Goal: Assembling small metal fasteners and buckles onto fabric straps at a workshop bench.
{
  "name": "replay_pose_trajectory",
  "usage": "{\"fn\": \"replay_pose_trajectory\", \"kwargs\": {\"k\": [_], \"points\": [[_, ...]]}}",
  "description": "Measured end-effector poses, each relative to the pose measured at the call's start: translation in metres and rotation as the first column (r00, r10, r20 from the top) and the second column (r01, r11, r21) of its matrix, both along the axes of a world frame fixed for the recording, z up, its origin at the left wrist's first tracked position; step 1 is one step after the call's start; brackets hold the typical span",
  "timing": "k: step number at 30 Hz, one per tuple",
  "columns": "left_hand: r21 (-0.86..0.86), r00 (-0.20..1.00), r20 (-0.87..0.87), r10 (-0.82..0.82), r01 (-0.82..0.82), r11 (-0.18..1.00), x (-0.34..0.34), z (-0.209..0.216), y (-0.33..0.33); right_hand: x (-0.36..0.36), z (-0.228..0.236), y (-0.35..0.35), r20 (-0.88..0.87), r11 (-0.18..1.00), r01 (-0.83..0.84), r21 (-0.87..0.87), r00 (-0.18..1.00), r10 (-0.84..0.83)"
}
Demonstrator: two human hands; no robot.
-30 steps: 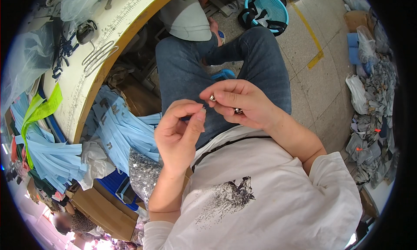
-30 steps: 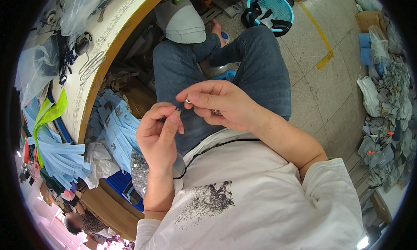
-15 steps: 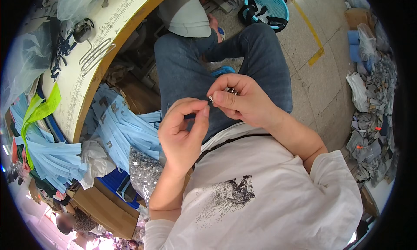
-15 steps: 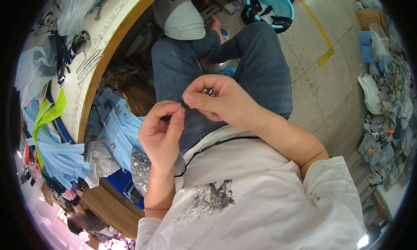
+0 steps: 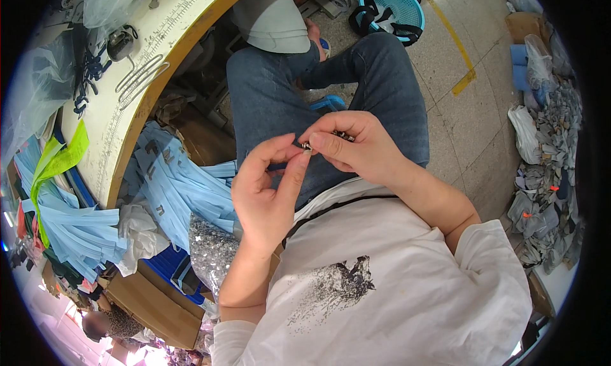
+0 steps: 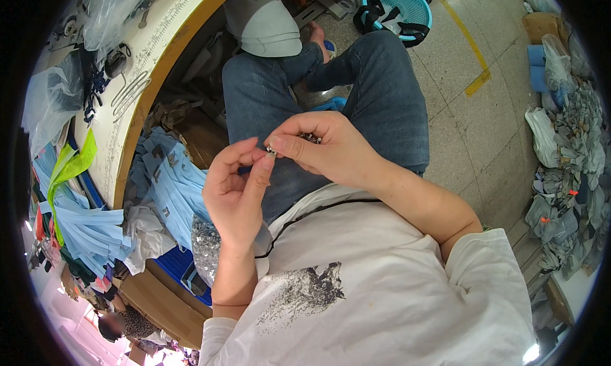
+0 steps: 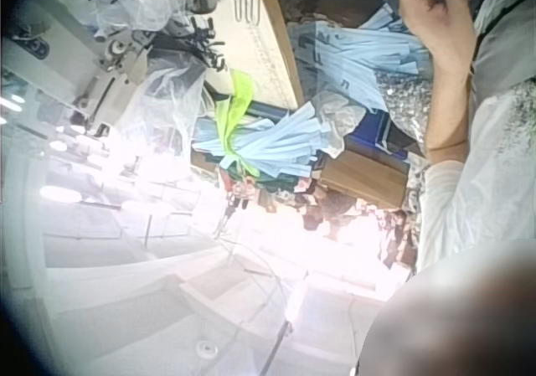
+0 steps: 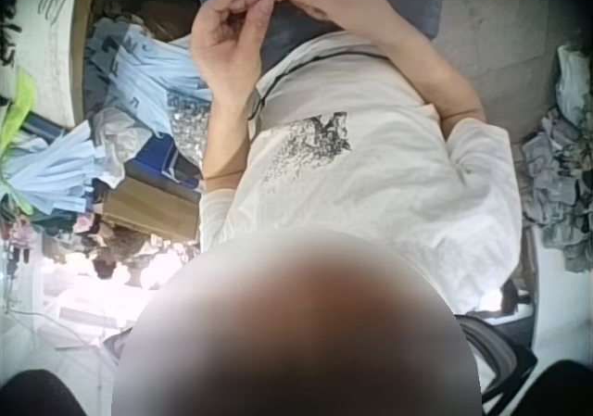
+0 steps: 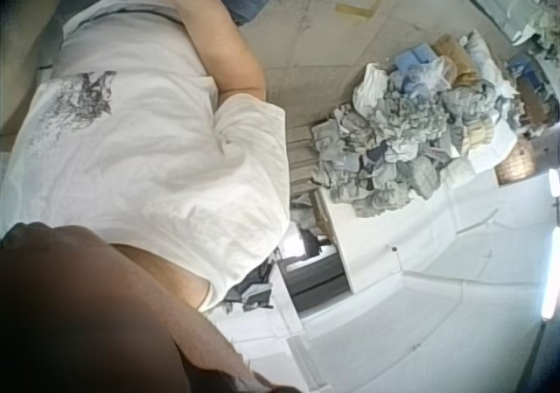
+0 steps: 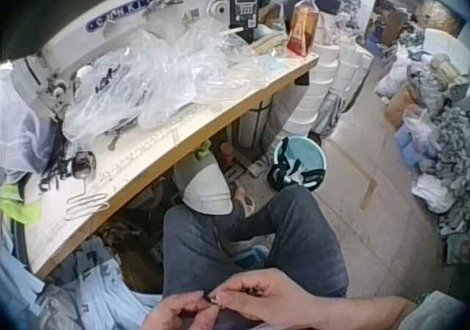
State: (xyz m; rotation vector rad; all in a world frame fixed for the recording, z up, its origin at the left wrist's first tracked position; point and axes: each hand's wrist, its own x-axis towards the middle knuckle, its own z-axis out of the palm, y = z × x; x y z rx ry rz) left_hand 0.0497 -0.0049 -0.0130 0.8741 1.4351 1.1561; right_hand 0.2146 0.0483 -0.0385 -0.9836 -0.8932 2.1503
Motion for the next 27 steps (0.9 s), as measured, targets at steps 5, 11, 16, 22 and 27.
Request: {"fn": "replay_pose_trajectory", "kwargs": {"k": [5, 11, 16, 22, 27], "points": [[0.27, 0.867, -0.49, -0.092, 0.251, 0.93, -0.004, -0.005, 0.008, -0.003, 0.002, 0.0, 0.063, 0.999, -0.01, 0.04, 0.998, 0.008], [0.399, 0.867, -0.498, 0.008, 0.221, 0.89, -0.001, -0.017, 0.007, -0.004, -0.007, -0.001, 0.006, 0.993, 0.116, -0.033, 0.993, -0.116], [0.255, 1.0, -0.002, -0.009, 0.009, 0.967, 0.004, -0.018, 0.0, -0.007, -0.004, -0.001, 0.007, 0.989, 0.12, -0.091, 0.993, -0.12], [0.258, 0.975, 0.119, -0.189, 0.154, 0.954, -0.005, -0.016, 0.001, -0.004, -0.003, 0.001, 0.012, 0.995, 0.085, -0.045, 0.996, -0.085], [0.158, 0.986, 0.11, -0.128, 0.109, 0.981, -0.008, -0.022, 0.0, -0.002, -0.003, 0.0, -0.006, 0.995, 0.084, -0.058, 0.996, -0.084]]}}
